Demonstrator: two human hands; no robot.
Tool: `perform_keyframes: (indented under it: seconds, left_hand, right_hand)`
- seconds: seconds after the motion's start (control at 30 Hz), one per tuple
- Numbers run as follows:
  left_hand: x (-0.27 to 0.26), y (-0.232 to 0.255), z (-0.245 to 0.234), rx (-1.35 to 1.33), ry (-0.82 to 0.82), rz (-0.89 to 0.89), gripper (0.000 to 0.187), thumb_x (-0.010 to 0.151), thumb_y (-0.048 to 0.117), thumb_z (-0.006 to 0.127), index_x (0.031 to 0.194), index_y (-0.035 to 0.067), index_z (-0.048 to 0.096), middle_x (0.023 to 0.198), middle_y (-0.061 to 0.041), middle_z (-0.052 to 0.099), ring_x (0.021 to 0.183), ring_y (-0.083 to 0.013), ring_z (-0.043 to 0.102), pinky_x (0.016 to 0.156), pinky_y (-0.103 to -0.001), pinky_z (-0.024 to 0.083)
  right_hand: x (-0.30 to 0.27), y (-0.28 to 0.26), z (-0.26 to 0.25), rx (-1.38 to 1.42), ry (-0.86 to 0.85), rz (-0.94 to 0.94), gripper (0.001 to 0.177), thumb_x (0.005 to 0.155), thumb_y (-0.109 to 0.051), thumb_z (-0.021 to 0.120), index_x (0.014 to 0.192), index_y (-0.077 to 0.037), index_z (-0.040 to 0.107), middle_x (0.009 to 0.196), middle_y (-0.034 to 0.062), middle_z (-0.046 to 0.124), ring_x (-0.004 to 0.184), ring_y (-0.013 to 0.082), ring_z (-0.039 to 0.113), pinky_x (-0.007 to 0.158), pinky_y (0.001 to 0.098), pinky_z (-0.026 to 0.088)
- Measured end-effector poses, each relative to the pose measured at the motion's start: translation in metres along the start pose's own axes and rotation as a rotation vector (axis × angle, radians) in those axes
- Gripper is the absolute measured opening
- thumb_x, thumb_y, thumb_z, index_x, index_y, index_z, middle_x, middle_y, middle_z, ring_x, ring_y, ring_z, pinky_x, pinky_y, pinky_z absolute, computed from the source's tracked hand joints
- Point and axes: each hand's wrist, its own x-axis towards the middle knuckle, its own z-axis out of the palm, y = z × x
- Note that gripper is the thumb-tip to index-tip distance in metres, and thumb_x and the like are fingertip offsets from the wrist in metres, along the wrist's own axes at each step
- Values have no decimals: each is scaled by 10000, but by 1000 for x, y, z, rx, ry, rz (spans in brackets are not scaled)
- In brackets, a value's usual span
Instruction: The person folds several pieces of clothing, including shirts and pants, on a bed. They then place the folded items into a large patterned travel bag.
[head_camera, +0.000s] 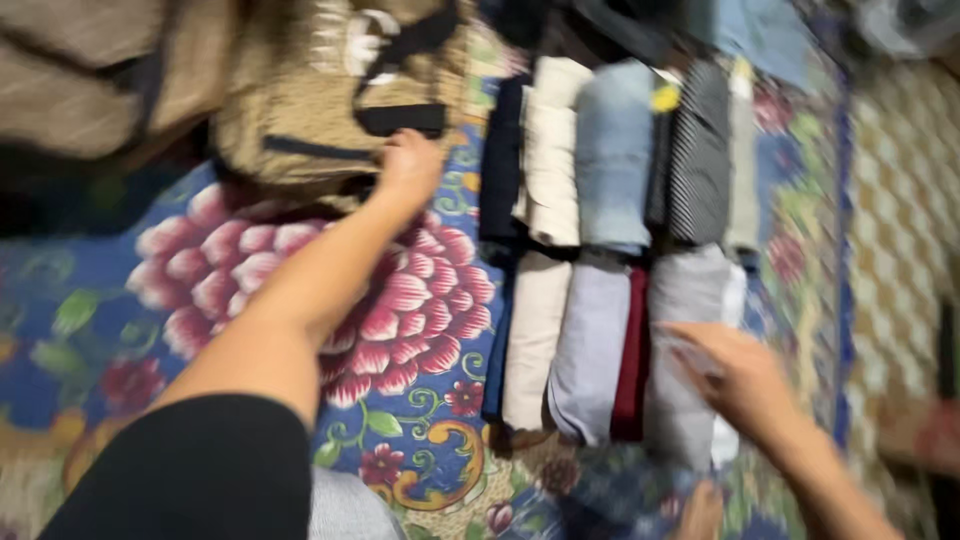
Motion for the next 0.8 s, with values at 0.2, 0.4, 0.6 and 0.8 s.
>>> perform_keyframes:
  seconds: [0.2,0.4,0.6,0.8]
  left_hand:
    - [1,-33,3,-282,145,175,213,911,243,629,875,55,724,909,-229,696,751,-391,693,585,-491,569]
    - [15,-81,-33,-636,-52,-30,335,1031,296,559,902,13,683,884,-218,697,793,-489,685,678,-613,527]
    - [37,-109,-19,-866,-95,-446,310,1014,308,540,925,37,659,876,-254,673,833,-525,629,728,-620,463]
    - [61,-89,-26,-983,205,-485,331,1071,309,507,962,18,618,926,-276,672,884,-490,624,765,-575,463]
  right_hand:
    - [45,-141,201,543,-400,138,465,959,-297,689,1365,-85,612,1294,188,679,1135,372,668,971,430,547]
    - [79,-207,318,27,-610,435,1263,674,-528,901,1615,-153,147,1640,320,40,1442,667,91,1061,753,312]
    - [70,-205,329,-11,-571,450,1348,612,-553,919,1636,-171,130,1671,289,-14,1470,658,20,1035,813,293]
    - [69,-203,335,22,-578,452,1356,634,-505,937,1646,-164,100,1680,286,-36,1472,649,7,992,846,293]
